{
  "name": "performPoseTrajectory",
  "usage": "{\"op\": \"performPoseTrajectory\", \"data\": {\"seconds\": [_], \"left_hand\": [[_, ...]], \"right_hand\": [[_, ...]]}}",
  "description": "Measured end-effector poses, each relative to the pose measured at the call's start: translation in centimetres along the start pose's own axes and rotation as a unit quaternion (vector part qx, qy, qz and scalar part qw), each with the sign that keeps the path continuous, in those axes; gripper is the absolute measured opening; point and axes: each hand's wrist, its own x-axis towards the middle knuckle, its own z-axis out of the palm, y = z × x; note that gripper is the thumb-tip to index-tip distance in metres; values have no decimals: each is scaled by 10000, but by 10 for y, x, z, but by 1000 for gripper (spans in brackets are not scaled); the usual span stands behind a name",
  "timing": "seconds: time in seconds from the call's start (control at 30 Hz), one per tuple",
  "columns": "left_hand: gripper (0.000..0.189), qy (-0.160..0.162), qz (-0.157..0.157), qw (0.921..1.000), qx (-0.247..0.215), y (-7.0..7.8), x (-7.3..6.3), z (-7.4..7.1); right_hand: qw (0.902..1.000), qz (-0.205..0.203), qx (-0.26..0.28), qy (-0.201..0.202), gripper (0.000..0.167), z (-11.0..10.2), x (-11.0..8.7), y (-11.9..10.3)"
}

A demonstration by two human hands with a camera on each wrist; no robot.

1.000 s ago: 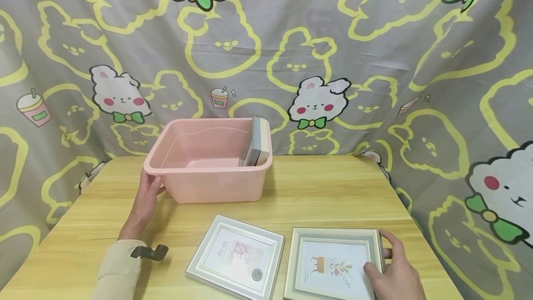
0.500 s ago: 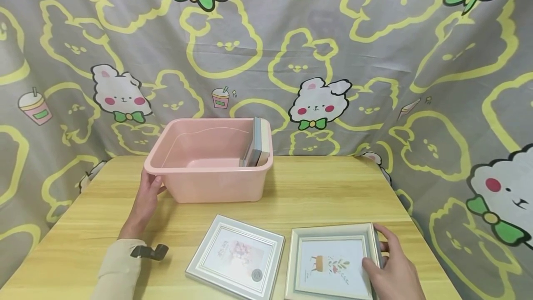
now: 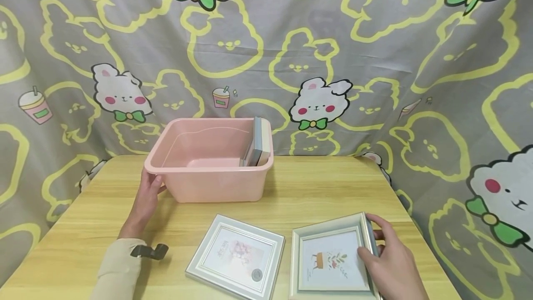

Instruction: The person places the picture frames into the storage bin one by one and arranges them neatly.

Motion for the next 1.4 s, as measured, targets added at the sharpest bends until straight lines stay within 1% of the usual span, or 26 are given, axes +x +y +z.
{"op": "performPoseTrajectory", "data": {"seconds": [0.17,0.27,0.4,0.63,0.73,0.97,1.23,1.4], "left_hand": [[62,-7,-96,10000,-7,1,-1,0],[63,-21,-119,9999,47,1,-1,-1],[63,-37,-104,9999,94,1,-1,-1],[63,-6,-100,9999,45,0,-1,-1],[64,-4,-76,9999,69,-1,-1,-1],[65,5,-136,9998,134,-1,-1,-1],[65,19,-72,9999,120,-1,0,0],[65,-4,-59,9999,89,0,-1,-1]], "right_hand": [[9996,-156,-189,140,76,-1,0,-7],[9995,-204,-196,140,76,-1,0,-11],[9996,-256,-108,55,75,-1,-1,-17],[9989,-457,-51,14,74,0,-2,-30],[9989,-476,-1,-41,74,0,-2,-34],[9985,-510,16,-173,73,0,-4,-41],[9963,-832,-44,-221,70,4,-5,-51],[9959,-855,63,-301,72,8,-5,-58]]}}
